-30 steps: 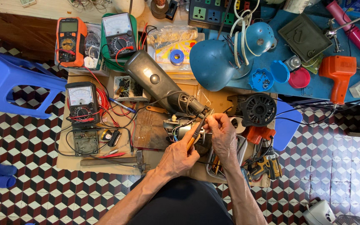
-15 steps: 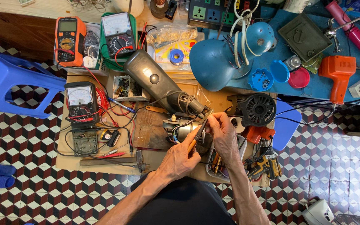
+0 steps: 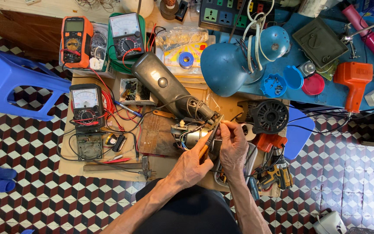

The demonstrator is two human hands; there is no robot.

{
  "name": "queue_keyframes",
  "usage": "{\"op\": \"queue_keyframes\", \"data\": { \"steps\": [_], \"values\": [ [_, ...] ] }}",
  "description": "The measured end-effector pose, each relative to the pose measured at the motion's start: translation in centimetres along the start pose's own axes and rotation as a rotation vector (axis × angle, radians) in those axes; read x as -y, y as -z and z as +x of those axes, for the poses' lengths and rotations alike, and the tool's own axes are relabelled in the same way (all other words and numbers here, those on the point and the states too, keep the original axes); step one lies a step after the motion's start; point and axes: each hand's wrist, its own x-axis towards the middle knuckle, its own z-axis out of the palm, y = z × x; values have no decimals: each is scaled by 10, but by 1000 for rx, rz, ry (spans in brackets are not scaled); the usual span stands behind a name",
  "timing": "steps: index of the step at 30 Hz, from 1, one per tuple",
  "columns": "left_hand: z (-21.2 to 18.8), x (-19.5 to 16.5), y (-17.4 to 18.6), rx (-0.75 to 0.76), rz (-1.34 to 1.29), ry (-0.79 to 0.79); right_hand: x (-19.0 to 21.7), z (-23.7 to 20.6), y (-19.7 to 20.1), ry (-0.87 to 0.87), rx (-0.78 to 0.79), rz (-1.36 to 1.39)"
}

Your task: The person disassembles and reassembles a handheld electric appliance, likely a hair dryer, using a cordless drill and pliers. They remove screws, separate the housing, manipulate internal wires, and reassemble the unit on a cluttered workbench.

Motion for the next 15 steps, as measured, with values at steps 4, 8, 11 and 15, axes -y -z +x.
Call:
{"op": "queue_keyframes", "data": {
  "steps": [4,8,11,15],
  "values": [
    [1,1,2,2,167,45,6,1,4,-4,22,-102],
    [0,11,4,-116,311,-160,8,3,5,-2,51,-79],
    [1,21,7,-182,416,-218,9,6,4,-28,77,-35],
    [3,29,14,-321,509,-351,12,8,5,-68,109,80]
  ]
}}
